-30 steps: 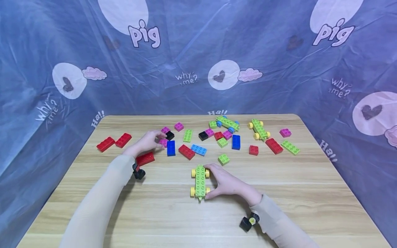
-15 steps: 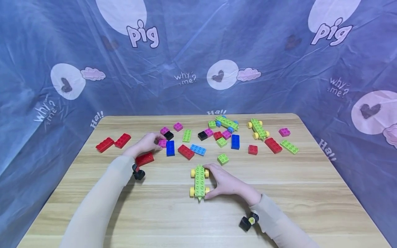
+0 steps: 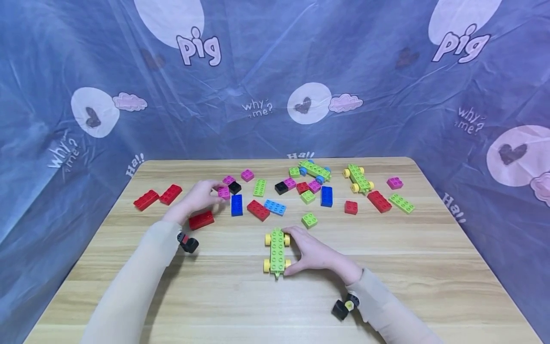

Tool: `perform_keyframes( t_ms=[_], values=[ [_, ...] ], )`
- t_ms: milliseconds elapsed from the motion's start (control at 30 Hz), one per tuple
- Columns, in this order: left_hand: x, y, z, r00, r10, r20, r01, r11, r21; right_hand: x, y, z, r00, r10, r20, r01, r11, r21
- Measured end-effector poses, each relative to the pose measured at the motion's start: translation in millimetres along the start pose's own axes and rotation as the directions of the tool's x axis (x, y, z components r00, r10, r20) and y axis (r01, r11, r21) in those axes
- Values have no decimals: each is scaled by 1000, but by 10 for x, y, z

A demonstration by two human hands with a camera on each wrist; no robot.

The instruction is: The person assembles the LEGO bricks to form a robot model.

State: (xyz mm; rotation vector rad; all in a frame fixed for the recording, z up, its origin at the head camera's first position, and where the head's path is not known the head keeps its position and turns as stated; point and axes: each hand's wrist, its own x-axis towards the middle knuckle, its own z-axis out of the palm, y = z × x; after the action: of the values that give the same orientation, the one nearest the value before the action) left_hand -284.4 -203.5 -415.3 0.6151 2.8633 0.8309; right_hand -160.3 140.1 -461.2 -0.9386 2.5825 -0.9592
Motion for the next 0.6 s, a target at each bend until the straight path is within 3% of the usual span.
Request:
perform_keyframes(
  t_ms=[233,400,600],
  values=[
    [-63,342,39,989,139,-42,-138,990,28,-4,-1,-10,1000,10,3,-10,1000,3],
    [-108,555,111,979,194,-63,-193,981,9,-4,-1,-6,1000,-13,-6,13,1000,-1],
    [-182,772,226,953,298,-56,-298,955,9,-4,2,-2,1000,-23,-7,23,1000,1]
  ],
)
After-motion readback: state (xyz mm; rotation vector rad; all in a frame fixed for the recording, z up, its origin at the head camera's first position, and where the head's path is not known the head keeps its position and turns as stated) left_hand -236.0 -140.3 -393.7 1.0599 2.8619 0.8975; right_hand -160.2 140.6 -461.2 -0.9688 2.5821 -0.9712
